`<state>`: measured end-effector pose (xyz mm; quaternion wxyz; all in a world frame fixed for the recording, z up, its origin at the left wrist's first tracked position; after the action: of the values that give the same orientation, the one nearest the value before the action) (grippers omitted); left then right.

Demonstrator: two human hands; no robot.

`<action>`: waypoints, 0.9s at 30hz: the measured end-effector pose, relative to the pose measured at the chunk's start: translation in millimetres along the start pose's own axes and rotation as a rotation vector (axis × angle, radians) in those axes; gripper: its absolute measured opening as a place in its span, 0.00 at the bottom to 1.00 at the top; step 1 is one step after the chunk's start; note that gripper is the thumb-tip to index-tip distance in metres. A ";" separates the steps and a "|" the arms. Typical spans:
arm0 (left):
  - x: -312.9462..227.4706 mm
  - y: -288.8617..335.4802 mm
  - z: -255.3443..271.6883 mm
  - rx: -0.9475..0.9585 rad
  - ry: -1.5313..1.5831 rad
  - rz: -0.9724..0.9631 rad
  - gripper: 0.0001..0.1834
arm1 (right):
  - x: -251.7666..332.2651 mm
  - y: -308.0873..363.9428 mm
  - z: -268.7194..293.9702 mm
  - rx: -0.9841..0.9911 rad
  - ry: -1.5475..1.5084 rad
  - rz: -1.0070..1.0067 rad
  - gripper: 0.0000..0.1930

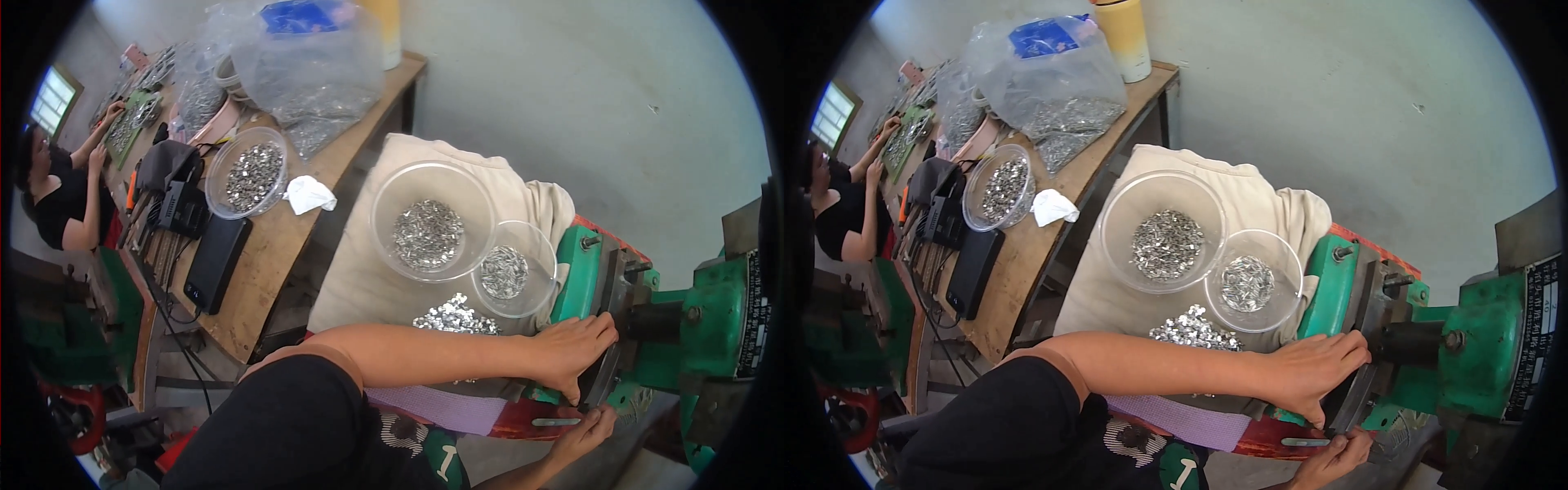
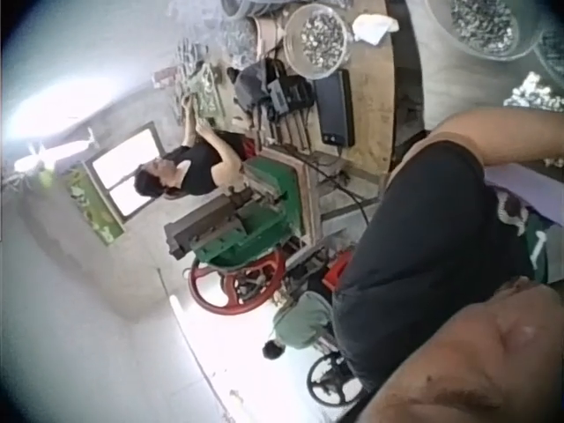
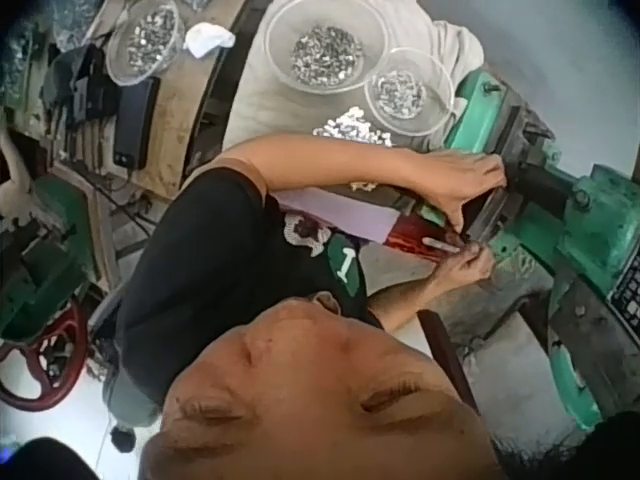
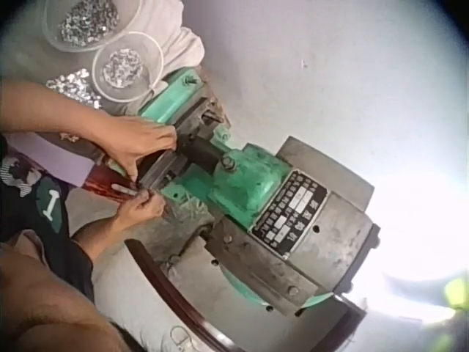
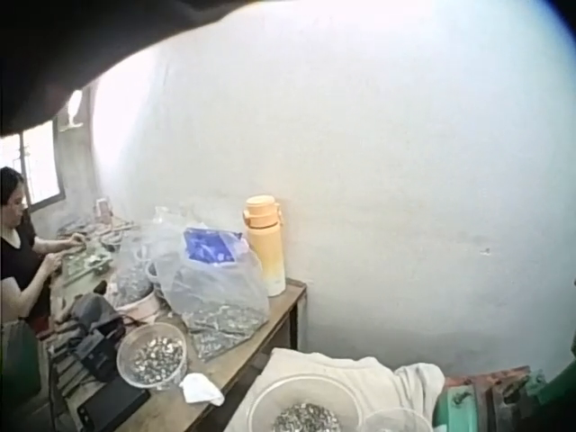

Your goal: The person manually arranges and fixes small metal decorative studs onto a strip of fabric at a workstation.

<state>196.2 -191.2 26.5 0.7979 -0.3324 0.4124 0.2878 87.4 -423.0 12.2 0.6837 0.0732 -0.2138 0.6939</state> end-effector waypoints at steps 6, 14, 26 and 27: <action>-3.5 20.5 -0.9 -0.071 0.011 -0.048 0.49 | 66.3 -4.2 6.9 -0.065 0.282 0.225 0.15; -14.5 55.5 -1.5 -0.105 0.131 -0.035 0.23 | 75.6 7.8 14.7 -0.085 0.275 0.224 0.12; -45.6 76.7 -20.5 0.316 0.759 0.246 0.23 | 92.7 116.2 17.2 -0.137 -0.305 -0.028 0.22; -46.0 79.4 -17.4 0.390 0.956 0.330 0.24 | 97.7 113.6 12.8 -0.098 -0.292 0.019 0.25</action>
<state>107.1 -164.3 34.7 0.5125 -0.2029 0.8218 0.1442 -31.6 -335.4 39.9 0.6416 0.1377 -0.3451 0.6710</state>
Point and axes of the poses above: each hand's wrist, its own y-axis away from the middle knuckle, its own z-axis out of the back of the hand, x = y × z, the point moved 2 cm from there along -y, towards the middle knuckle, and after that the axes turned 7 degrees about x, right-handed, at the moved point
